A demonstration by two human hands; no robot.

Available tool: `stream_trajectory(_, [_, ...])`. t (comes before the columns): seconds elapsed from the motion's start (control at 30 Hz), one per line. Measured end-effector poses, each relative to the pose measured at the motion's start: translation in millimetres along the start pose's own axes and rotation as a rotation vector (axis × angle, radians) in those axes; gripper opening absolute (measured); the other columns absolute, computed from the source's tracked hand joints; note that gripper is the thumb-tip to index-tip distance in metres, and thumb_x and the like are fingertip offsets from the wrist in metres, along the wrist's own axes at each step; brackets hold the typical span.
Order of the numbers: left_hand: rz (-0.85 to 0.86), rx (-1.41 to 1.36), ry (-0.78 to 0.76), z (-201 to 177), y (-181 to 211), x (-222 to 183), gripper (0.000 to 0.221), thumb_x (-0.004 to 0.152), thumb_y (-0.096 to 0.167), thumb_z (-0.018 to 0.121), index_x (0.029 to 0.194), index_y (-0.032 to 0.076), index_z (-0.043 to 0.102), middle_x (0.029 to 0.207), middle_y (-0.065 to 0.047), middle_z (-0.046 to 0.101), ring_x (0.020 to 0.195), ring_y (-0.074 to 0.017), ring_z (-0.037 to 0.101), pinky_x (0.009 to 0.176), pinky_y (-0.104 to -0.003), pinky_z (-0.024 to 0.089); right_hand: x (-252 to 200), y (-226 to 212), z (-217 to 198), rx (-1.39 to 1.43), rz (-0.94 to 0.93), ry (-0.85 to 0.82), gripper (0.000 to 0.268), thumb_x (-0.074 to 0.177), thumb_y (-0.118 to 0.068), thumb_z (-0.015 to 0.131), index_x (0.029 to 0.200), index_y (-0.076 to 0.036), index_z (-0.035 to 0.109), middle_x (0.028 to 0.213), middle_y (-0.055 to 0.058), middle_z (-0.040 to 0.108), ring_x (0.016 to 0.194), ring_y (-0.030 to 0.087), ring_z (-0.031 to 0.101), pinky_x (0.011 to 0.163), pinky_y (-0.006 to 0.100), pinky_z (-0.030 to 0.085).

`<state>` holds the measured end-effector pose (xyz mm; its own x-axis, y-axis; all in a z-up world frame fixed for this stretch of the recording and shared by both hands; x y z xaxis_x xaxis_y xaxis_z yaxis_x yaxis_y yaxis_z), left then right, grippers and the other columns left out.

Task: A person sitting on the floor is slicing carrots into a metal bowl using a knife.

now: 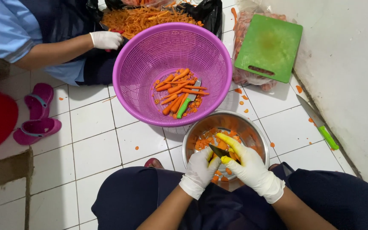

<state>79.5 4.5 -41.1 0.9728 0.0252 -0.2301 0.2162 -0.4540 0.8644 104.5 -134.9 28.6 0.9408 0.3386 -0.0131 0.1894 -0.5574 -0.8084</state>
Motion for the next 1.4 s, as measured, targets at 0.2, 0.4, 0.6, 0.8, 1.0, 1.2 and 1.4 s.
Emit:
stream_trajectory(0.2, [0.120, 0.082, -0.003, 1, 24, -5, 0.019, 0.080, 0.030, 0.068, 0.082, 0.011, 0.063, 0.075, -0.017, 0.064, 0.085, -0.0405, 0.064, 0.068, -0.051, 0.049, 9, 29, 6, -0.028, 0.067, 0.021, 0.041, 0.073, -0.053, 0.069, 0.110, -0.034, 0.064, 0.084, 0.002, 0.074, 0.085, 0.030, 0.070, 0.074, 0.041, 0.054])
stream_trajectory(0.4, [0.089, 0.084, -0.049, -4, 31, -5, 0.022, 0.081, 0.039, 0.068, 0.082, 0.019, 0.059, 0.075, -0.009, 0.063, 0.086, -0.0326, 0.066, 0.069, -0.043, 0.052, 9, 9, -1, 0.091, 0.072, 0.013, 0.040, 0.076, -0.046, 0.068, 0.112, -0.030, 0.065, 0.090, 0.006, 0.076, 0.088, 0.031, 0.071, 0.076, 0.040, 0.054])
stream_trajectory(0.6, [0.032, -0.037, -0.018, -4, 7, -1, 0.012, 0.081, 0.032, 0.067, 0.086, 0.021, 0.065, 0.078, -0.006, 0.067, 0.088, -0.0274, 0.068, 0.072, -0.038, 0.053, -3, -7, 2, 0.045, 0.071, -0.049, 0.061, 0.073, -0.051, 0.068, 0.129, -0.029, 0.057, 0.099, 0.013, 0.074, 0.094, 0.039, 0.067, 0.079, 0.047, 0.053])
stream_trajectory(0.8, [0.129, 0.110, -0.080, 1, 28, -5, 0.023, 0.082, 0.032, 0.065, 0.082, 0.009, 0.061, 0.075, -0.019, 0.064, 0.083, -0.0400, 0.065, 0.067, -0.051, 0.049, 8, 47, 12, -0.029, 0.097, -0.008, 0.035, 0.077, -0.049, 0.069, 0.105, -0.028, 0.064, 0.084, 0.008, 0.072, 0.084, 0.033, 0.069, 0.074, 0.042, 0.053])
stream_trajectory(1.0, [0.081, -0.018, -0.076, 4, 5, 3, 0.017, 0.082, 0.033, 0.067, 0.092, 0.019, 0.065, 0.084, -0.007, 0.068, 0.094, -0.0295, 0.066, 0.076, -0.041, 0.053, 6, -4, 0, 0.153, 0.071, -0.001, 0.037, 0.076, -0.042, 0.070, 0.110, -0.028, 0.067, 0.094, 0.006, 0.076, 0.091, 0.029, 0.071, 0.079, 0.041, 0.054])
stream_trajectory(1.2, [0.027, -0.113, -0.055, -3, 4, 2, 0.019, 0.082, 0.027, 0.068, 0.099, 0.020, 0.071, 0.092, -0.005, 0.072, 0.098, -0.0258, 0.066, 0.081, -0.040, 0.053, 2, 0, 2, 0.105, 0.066, -0.037, 0.053, 0.075, -0.045, 0.068, 0.124, -0.027, 0.061, 0.087, 0.014, 0.073, 0.082, 0.037, 0.070, 0.076, 0.045, 0.053])
stream_trajectory(1.4, [0.141, -0.086, -0.144, -11, 37, -7, 0.032, 0.086, 0.018, 0.057, 0.117, 0.015, 0.062, 0.104, -0.012, 0.068, 0.106, -0.0333, 0.061, 0.086, -0.046, 0.051, 2, -2, -4, 0.069, 0.084, -0.027, 0.056, 0.074, -0.050, 0.067, 0.126, -0.031, 0.061, 0.084, 0.012, 0.071, 0.083, 0.036, 0.069, 0.075, 0.044, 0.053])
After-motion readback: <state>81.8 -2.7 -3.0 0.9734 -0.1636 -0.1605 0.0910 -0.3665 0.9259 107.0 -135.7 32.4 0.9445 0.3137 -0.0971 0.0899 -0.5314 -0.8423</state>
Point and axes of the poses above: each hand's wrist, its own x-axis towards the middle knuckle, its own z-axis out of the palm, y = z × x, the point moved 8 cm from there along x, towards the middle knuckle
